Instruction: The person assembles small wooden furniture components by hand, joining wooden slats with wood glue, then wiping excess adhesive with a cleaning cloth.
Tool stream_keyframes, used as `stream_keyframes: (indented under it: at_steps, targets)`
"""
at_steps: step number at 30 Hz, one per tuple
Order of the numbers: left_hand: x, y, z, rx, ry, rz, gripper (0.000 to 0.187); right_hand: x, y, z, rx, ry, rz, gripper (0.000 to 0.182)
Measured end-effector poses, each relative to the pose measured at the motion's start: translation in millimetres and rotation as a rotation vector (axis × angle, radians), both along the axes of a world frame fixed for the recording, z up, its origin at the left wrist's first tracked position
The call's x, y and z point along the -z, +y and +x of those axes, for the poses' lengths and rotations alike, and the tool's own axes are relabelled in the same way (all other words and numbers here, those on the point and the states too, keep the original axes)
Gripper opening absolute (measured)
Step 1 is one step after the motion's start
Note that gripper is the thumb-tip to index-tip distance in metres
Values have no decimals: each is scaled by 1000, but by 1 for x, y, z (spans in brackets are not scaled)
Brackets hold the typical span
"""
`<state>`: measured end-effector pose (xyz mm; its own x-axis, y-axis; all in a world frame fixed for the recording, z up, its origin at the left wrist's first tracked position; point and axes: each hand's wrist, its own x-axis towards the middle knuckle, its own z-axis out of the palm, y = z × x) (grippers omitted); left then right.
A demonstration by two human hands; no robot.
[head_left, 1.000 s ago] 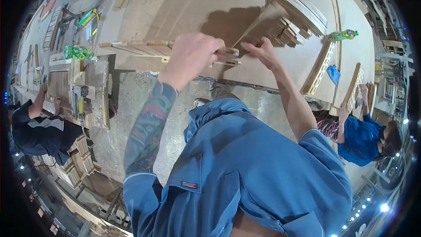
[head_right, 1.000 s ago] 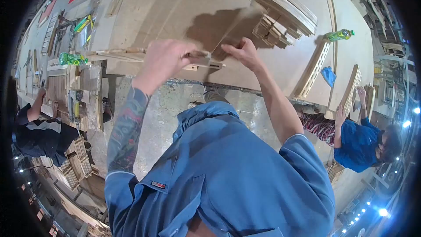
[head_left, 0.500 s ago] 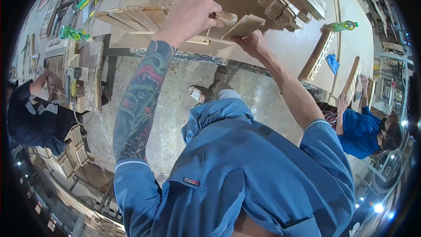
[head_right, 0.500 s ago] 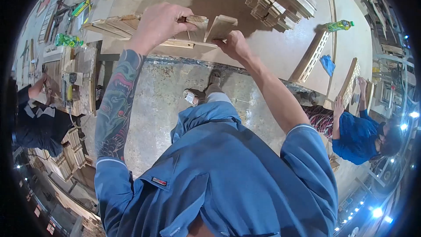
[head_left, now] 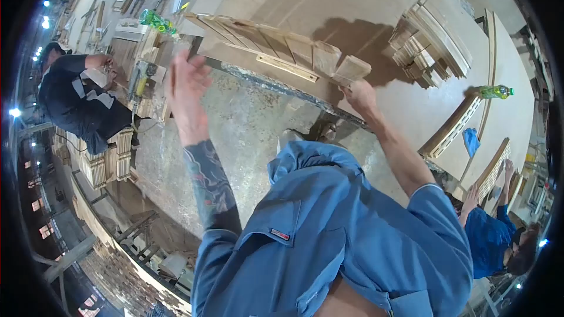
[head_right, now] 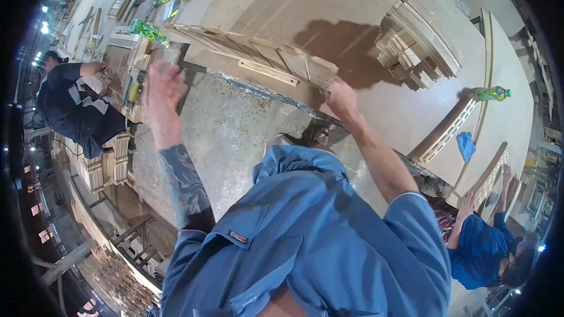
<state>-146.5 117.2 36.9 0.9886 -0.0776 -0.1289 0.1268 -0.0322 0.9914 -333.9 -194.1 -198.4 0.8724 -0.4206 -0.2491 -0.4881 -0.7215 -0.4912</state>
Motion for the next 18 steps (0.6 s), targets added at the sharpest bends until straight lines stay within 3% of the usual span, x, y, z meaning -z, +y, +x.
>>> stream_keyframes:
  at_steps: [4, 7, 8, 11, 13, 15, 18]
  targets:
    - [6, -7, -25, 214, 415, -410, 74, -55, -20, 19, -99, -338, -144, 34]
    - [31, -14, -24, 206, 509, -670, 71, -73, -34, 55, 63, -541, -19, 44]
    - [49, -23, -23, 91, 558, -655, 68, -62, -37, 61, 147, -619, 49, 48]
    - [109, -50, -11, -94, 602, -615, 54, -13, -42, 46, 197, -554, 13, 47]
    - [140, -73, 14, -184, 703, -727, 49, 12, -23, 11, 276, -479, 4, 43]
    - [172, -95, 47, -194, 721, -755, 45, -3, 6, -16, 505, -241, 194, 34]
    - [225, -140, 122, -138, 649, -802, 41, -10, 41, -57, 660, -214, 163, 22]
